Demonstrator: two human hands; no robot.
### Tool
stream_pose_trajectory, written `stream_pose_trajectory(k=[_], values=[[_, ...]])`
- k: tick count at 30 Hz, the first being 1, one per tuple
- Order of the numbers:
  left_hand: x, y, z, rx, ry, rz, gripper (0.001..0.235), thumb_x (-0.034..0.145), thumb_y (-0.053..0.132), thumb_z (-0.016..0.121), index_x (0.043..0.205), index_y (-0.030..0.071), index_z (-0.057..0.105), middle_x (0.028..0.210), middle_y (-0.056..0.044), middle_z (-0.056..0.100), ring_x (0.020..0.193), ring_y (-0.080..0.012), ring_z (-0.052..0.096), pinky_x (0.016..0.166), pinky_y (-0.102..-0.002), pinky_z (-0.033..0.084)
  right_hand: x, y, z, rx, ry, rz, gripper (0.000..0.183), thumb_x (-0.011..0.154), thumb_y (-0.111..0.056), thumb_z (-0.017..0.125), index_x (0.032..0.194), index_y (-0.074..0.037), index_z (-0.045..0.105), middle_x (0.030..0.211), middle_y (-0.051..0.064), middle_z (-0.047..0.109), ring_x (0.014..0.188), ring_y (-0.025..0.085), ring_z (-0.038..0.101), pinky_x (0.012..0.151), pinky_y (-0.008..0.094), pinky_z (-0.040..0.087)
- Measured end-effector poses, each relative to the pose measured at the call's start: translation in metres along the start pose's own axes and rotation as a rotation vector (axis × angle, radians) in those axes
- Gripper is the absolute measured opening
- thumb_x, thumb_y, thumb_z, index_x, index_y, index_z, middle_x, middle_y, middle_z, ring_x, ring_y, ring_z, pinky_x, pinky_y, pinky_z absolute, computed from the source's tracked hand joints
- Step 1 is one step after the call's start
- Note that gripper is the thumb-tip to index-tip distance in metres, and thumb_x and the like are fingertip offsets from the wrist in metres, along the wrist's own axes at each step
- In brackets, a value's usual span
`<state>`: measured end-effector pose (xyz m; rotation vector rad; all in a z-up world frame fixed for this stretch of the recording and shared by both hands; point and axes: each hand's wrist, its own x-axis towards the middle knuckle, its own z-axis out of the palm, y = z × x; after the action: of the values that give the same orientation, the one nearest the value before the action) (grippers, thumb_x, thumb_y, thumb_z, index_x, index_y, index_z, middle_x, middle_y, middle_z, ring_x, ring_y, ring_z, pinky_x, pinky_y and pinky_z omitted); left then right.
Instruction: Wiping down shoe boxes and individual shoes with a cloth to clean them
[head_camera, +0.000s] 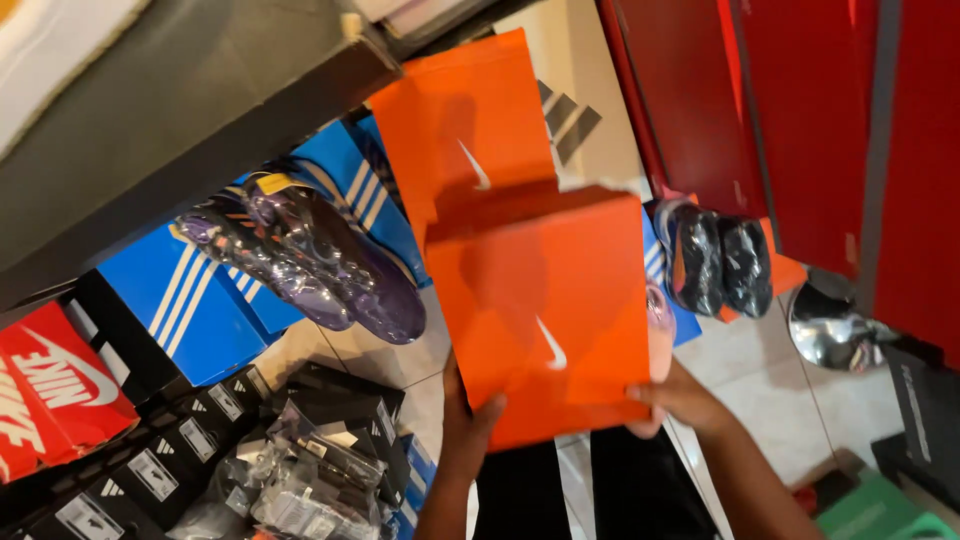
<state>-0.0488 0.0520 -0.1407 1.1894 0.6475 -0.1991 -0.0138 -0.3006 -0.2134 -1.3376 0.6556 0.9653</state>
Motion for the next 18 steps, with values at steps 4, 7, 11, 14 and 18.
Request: stream_pose_trajectory(k=[4,7,11,14,18], values=[[-0.05,-0.038,0.002,0.042,-0.081,-0.247,0.098,0.078,0.034,0.082,0.156,0.006,0.031,0.155,-0.015,0.048,0.137,-0.0297,0.052,0.113,-0.041,0.041,-0.07,0.054,-0.026,-0.073,0.031,0.201,0.072,0.07,0.0,0.075,0.139,0.005,0.055,0.117,0.023,0.073,0.101,0.029,0.066,0.085,0.036,0.054],[-0.069,-0.076,0.018,0.028,-0.198,-0.342,0.097,0.078,0.02,0.082,0.158,0.011,0.03,0.153,-0.014,0.052,0.13,-0.0268,0.059,0.107,-0.039,0.048,-0.105,0.053,-0.032,-0.03,0.096,0.245,0.083,0.069,0.002,0.066,0.147,0.001,0.037,0.125,0.026,0.064,0.109,0.034,0.061,0.094,0.044,0.05],[-0.057,-0.161,0.047,0.03,-0.312,-0.369,0.096,0.08,0.02,0.078,0.16,0.011,0.025,0.156,-0.015,0.046,0.138,-0.0288,0.05,0.112,-0.041,0.042,-0.093,0.086,-0.082,-0.065,0.104,0.269,0.099,0.071,-0.009,0.073,0.158,-0.006,0.027,0.155,0.022,0.047,0.141,0.035,0.047,0.112,0.051,0.04],[-0.039,-0.235,0.07,-0.146,-0.342,-0.394,0.097,0.083,0.003,0.074,0.161,0.014,0.019,0.156,-0.016,0.043,0.134,-0.0308,0.051,0.104,-0.043,0.05,-0.061,0.067,-0.096,-0.128,0.197,0.363,0.106,0.066,-0.011,0.067,0.163,-0.008,0.023,0.158,0.023,0.045,0.141,0.041,0.046,0.11,0.059,0.043],[0.008,-0.251,0.121,-0.083,-0.347,-0.347,0.114,0.09,0.036,0.083,0.165,0.001,0.005,0.166,-0.034,0.007,0.15,-0.0561,0.009,0.122,-0.065,0.015,-0.014,0.065,-0.14,-0.027,0.32,0.139,0.093,0.071,-0.008,0.079,0.157,-0.005,0.045,0.135,0.024,0.06,0.116,0.044,0.059,0.101,0.064,0.044]])
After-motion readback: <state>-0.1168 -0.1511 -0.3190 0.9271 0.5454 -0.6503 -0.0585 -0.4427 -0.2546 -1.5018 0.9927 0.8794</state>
